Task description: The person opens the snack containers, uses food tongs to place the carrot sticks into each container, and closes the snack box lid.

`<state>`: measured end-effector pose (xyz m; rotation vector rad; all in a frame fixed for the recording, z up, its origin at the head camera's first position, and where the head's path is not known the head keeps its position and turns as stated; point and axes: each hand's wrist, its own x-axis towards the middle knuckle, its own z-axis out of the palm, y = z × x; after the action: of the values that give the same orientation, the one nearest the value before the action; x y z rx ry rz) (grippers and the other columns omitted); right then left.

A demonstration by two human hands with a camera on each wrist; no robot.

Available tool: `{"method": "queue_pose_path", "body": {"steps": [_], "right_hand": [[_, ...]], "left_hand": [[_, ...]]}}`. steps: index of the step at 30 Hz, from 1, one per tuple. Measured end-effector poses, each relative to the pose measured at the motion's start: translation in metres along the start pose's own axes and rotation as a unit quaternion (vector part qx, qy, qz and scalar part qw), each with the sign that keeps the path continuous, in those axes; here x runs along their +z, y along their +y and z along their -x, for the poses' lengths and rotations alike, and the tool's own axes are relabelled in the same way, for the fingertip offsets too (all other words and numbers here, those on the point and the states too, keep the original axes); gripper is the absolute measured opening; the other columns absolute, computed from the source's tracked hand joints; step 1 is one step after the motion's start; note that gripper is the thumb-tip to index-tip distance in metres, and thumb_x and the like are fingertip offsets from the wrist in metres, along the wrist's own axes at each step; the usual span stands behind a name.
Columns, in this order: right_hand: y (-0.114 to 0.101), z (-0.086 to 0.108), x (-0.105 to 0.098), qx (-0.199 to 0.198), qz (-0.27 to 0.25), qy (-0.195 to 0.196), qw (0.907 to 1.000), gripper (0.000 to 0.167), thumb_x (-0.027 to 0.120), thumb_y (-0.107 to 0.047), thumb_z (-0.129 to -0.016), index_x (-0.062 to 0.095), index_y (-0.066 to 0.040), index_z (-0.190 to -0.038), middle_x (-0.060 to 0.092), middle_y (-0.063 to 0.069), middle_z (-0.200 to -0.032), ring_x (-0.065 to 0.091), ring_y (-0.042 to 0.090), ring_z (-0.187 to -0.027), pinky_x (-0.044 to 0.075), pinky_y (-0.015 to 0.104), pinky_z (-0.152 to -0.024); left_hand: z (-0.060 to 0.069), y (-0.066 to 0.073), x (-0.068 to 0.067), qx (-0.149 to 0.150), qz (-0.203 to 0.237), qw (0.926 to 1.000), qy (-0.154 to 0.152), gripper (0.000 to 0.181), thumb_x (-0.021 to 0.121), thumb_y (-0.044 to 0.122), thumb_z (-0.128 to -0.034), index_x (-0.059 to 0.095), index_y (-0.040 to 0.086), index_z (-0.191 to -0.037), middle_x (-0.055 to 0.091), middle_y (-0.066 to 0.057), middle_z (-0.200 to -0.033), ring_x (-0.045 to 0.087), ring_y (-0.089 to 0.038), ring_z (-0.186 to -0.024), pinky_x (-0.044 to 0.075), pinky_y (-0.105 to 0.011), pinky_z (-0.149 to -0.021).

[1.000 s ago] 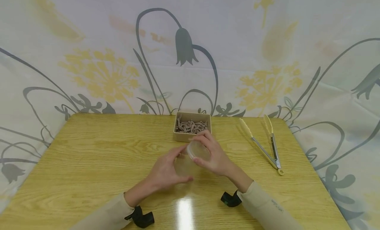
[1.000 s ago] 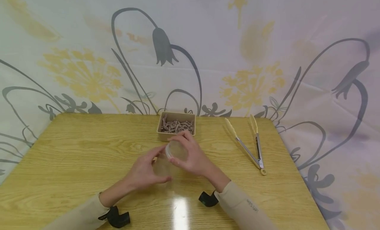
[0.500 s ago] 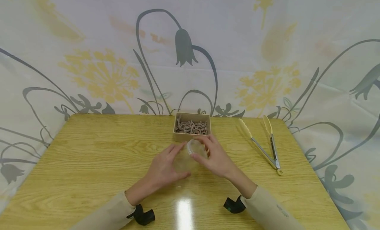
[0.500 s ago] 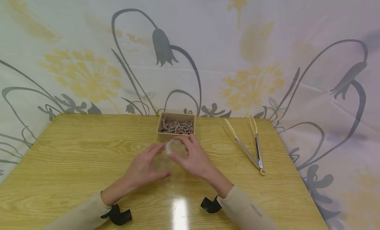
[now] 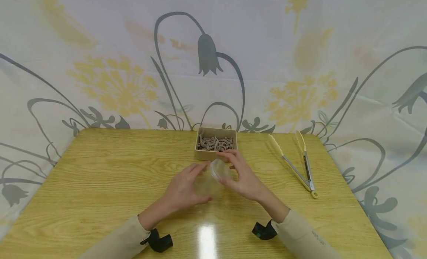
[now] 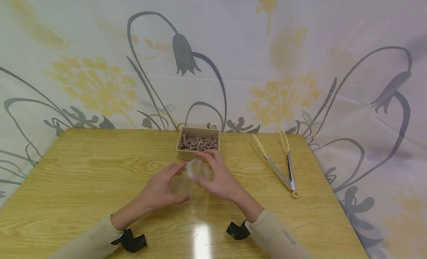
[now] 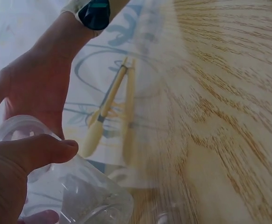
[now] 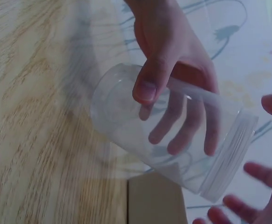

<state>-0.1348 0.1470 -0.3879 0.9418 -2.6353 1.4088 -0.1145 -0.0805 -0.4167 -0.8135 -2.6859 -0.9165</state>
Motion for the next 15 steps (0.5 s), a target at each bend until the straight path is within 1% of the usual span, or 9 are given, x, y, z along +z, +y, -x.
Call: {"method": "queue_pose_path", "body": {"steps": [2,4,5,7,9,12,13,15], "right_hand": [[-0.002,-0.001,0.002,0.033,0.010,0.011,0.9993,0.061,0.068,-0.035,-0.092,0.049,-0.008,-0.144,0.045,0.015,-0.132,0.049,0.028,-0.113,0.053,0.051,-0.087],[-0.003,-0.001,0.002,0.063,0.013,0.010,0.9979,0.059,0.067,-0.037,-0.093,0.051,-0.006,-0.142,0.049,0.015,-0.128,0.051,0.026,-0.107,0.055,0.045,-0.081],[-0.003,-0.001,0.002,0.073,0.009,0.005,0.9973,0.058,0.067,-0.036,-0.094,0.052,-0.005,-0.141,0.051,0.015,-0.126,0.052,0.026,-0.105,0.055,0.041,-0.079],[-0.003,-0.001,0.002,0.078,-0.011,-0.009,0.9969,0.054,0.067,-0.031,-0.094,0.054,-0.004,-0.139,0.053,0.014,-0.126,0.053,0.027,-0.105,0.055,0.039,-0.079],[-0.001,0.000,-0.001,0.064,-0.040,-0.027,0.9968,0.052,0.069,-0.024,-0.093,0.054,-0.002,-0.138,0.053,0.014,-0.129,0.053,0.029,-0.109,0.054,0.041,-0.083],[0.002,0.001,-0.005,0.019,-0.081,-0.053,0.9951,0.055,0.071,-0.012,-0.087,0.054,-0.002,-0.139,0.050,0.015,-0.137,0.049,0.033,-0.120,0.050,0.051,-0.095],[0.004,0.002,-0.006,0.005,-0.091,-0.061,0.9940,0.057,0.072,-0.009,-0.085,0.054,-0.002,-0.139,0.048,0.014,-0.140,0.047,0.033,-0.124,0.047,0.053,-0.099],[0.006,0.003,-0.008,-0.023,-0.101,-0.071,0.9921,0.063,0.072,-0.005,-0.081,0.052,-0.002,-0.140,0.044,0.015,-0.145,0.043,0.035,-0.129,0.042,0.057,-0.102]], "left_hand": [[0.000,0.000,0.000,0.004,-0.020,0.9998,0.004,0.099,0.095,0.040,-0.0603,0.050,0.013,-0.145,0.062,-0.004,-0.119,0.063,-0.022,-0.100,0.057,-0.041,-0.078],[-0.001,0.001,-0.001,0.007,-0.032,0.9995,0.003,0.099,0.095,0.040,-0.0600,0.050,0.013,-0.145,0.062,-0.006,-0.120,0.062,-0.025,-0.102,0.057,-0.043,-0.079],[-0.001,0.001,-0.001,0.007,-0.034,0.9994,0.000,0.099,0.094,0.040,-0.0602,0.050,0.013,-0.144,0.062,-0.006,-0.121,0.062,-0.026,-0.103,0.057,-0.044,-0.080],[-0.002,0.000,-0.002,0.002,-0.031,0.9994,-0.013,0.098,0.094,0.040,-0.0608,0.050,0.014,-0.144,0.061,-0.006,-0.121,0.062,-0.026,-0.104,0.057,-0.044,-0.081],[-0.003,-0.001,-0.003,-0.005,-0.017,0.9993,-0.032,0.098,0.094,0.040,-0.0609,0.050,0.015,-0.145,0.061,-0.003,-0.121,0.062,-0.023,-0.104,0.057,-0.041,-0.082],[-0.004,-0.003,-0.005,-0.017,0.010,0.9980,-0.059,0.098,0.093,0.040,-0.0610,0.050,0.018,-0.146,0.061,0.002,-0.120,0.062,-0.018,-0.104,0.055,-0.037,-0.083],[-0.004,-0.004,-0.004,-0.020,0.018,0.9975,-0.066,0.098,0.093,0.041,-0.0609,0.049,0.018,-0.146,0.061,0.004,-0.120,0.062,-0.017,-0.104,0.055,-0.036,-0.083],[-0.005,-0.005,-0.003,-0.018,0.028,0.9971,-0.069,0.098,0.093,0.039,-0.0613,0.049,0.018,-0.146,0.061,0.004,-0.120,0.062,-0.016,-0.105,0.055,-0.036,-0.084]]}}
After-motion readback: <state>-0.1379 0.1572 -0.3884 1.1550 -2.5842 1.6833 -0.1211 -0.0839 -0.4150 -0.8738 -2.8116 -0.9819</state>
